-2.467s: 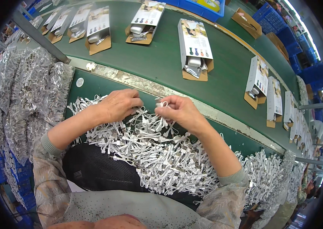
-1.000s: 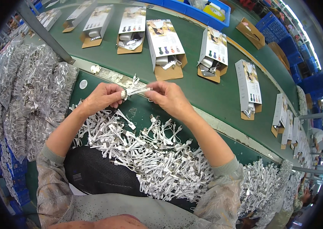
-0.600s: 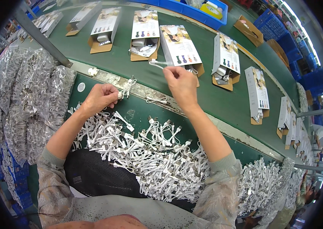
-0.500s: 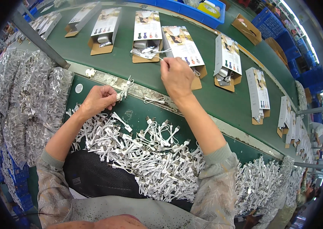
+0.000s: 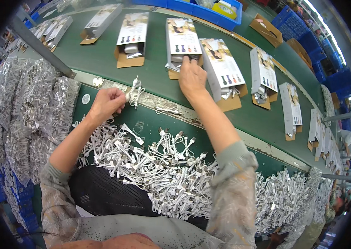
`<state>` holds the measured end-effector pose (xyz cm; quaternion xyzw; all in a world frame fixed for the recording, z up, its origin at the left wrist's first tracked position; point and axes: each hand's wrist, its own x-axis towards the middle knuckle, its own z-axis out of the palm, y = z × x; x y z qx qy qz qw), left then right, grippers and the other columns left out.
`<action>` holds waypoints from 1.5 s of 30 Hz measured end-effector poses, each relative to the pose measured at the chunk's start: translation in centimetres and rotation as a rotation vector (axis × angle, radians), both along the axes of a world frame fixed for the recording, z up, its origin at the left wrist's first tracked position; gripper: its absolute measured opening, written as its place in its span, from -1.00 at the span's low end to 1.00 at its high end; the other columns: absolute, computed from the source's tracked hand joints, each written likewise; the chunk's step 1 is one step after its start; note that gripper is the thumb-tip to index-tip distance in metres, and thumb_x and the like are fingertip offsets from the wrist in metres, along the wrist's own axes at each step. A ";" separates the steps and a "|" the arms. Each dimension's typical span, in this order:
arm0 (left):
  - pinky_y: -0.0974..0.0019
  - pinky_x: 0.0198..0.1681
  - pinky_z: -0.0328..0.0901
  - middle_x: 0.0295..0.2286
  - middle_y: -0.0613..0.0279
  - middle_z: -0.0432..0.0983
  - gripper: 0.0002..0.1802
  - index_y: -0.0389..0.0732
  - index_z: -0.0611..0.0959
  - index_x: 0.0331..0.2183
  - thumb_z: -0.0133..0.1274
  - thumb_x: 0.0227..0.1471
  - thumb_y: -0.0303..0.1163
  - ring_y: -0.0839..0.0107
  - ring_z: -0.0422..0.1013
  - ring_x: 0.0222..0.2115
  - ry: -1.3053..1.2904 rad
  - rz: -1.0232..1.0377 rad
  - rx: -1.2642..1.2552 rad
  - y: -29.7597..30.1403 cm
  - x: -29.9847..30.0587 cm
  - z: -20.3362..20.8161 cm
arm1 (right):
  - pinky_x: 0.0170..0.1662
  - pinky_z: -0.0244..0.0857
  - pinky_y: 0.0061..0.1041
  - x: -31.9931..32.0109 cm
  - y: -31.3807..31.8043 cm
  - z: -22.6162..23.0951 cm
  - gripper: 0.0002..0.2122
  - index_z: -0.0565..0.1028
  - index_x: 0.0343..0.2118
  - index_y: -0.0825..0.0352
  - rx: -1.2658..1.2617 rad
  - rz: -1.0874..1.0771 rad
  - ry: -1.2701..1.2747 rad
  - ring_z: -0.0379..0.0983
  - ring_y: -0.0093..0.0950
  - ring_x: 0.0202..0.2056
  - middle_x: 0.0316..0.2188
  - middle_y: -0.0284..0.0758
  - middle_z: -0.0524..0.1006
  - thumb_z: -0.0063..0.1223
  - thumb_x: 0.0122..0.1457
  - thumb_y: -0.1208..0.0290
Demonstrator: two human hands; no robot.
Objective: The person packages electronic components and cables into product boxes by hand, placing them into plastic bags before inserting them into the boxes.
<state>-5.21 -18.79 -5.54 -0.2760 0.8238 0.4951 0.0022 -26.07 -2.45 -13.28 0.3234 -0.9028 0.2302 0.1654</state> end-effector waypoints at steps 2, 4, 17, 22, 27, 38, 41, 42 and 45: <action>0.48 -0.57 0.26 -0.71 0.28 0.43 -0.75 -0.34 0.55 -0.59 0.05 -0.10 -0.32 0.61 0.36 -0.66 0.035 0.046 -0.095 -0.8 -1.6 -0.1 | -0.40 0.34 -0.29 2.2 2.8 1.5 -0.83 0.47 -0.31 0.34 -0.111 0.117 -0.012 0.47 -0.20 -0.44 -0.48 -0.18 0.49 0.03 0.06 0.38; 0.31 -0.46 0.32 -0.67 0.12 0.49 -0.73 -0.30 0.57 -0.62 0.07 -0.15 -0.26 0.36 0.44 -0.61 0.034 0.097 -0.304 -1.9 -3.9 -0.6 | -0.46 0.32 -0.34 4.0 6.0 1.5 -0.87 0.46 -0.41 0.34 -0.191 0.208 -0.036 0.46 -0.23 -0.50 -0.52 -0.20 0.49 0.05 0.06 0.38; 0.06 -0.24 0.30 -0.38 -0.01 0.48 -0.75 -0.29 0.51 -0.36 0.05 -0.12 -0.34 0.01 0.40 -0.28 0.223 -0.074 -0.689 1.7 -7.7 -2.4 | -0.53 0.27 -0.37 8.3 13.1 0.5 -0.89 0.37 -0.53 0.34 -0.200 0.334 -0.282 0.41 -0.23 -0.59 -0.62 -0.18 0.44 0.06 0.03 0.48; 0.07 -0.25 0.31 -0.33 -0.03 0.46 -0.67 -0.26 0.53 -0.34 0.09 -0.10 -0.20 0.01 0.42 -0.31 -0.196 -0.260 -0.874 4.6 -1.9 0.4 | -0.52 0.28 -0.34 8.0 13.4 0.0 -0.88 0.37 -0.53 0.33 -0.220 0.329 -0.256 0.40 -0.21 -0.59 -0.63 -0.18 0.44 0.04 0.04 0.46; 0.05 -0.27 0.33 -0.50 -0.10 0.51 -0.75 -0.30 0.56 -0.43 0.08 -0.16 -0.30 -0.03 0.45 -0.40 -0.155 -0.211 -0.707 3.9 -1.2 -0.9 | -0.53 0.28 -0.38 7.9 13.6 -0.5 -0.90 0.38 -0.50 0.34 -0.233 0.344 -0.216 0.40 -0.24 -0.61 -0.63 -0.18 0.43 0.04 0.05 0.46; 0.05 -0.20 0.32 -0.39 -0.16 0.52 -0.72 -0.33 0.62 -0.47 0.14 -0.21 -0.29 -0.06 0.44 -0.29 -0.089 0.177 -0.771 -5.9 -12.6 -1.2 | -0.53 0.28 -0.37 8.3 13.7 -0.1 -0.90 0.38 -0.52 0.34 -0.228 0.332 -0.230 0.40 -0.22 -0.60 -0.63 -0.18 0.44 0.05 0.03 0.48; 0.05 -0.15 0.30 -0.32 -0.19 0.50 -0.74 -0.35 0.61 -0.41 0.08 -0.19 -0.36 -0.08 0.42 -0.23 -0.082 0.265 -0.740 -6.9 -15.7 -2.7 | -0.53 0.28 -0.37 8.3 13.5 -0.1 -0.90 0.38 -0.52 0.34 -0.217 0.335 -0.236 0.41 -0.23 -0.61 -0.63 -0.19 0.44 0.05 0.04 0.48; 0.06 -0.13 0.30 -0.31 -0.18 0.50 -0.73 -0.34 0.60 -0.36 0.03 -0.18 -0.42 -0.07 0.41 -0.21 -0.052 0.289 -0.608 -7.8 -16.4 -3.3 | -0.53 0.29 -0.37 8.3 13.3 0.0 -0.88 0.36 -0.53 0.33 -0.219 0.351 -0.230 0.41 -0.23 -0.60 -0.63 -0.20 0.43 0.04 0.04 0.46; 0.08 -0.12 0.29 -0.31 -0.17 0.50 -0.70 -0.33 0.59 -0.30 0.01 -0.17 -0.44 -0.07 0.40 -0.21 0.095 0.168 -0.689 -7.1 -16.8 -4.4 | -0.52 0.29 -0.35 8.4 13.1 -0.2 -0.87 0.34 -0.55 0.33 -0.219 0.352 -0.253 0.41 -0.23 -0.58 -0.63 -0.20 0.43 0.03 0.04 0.45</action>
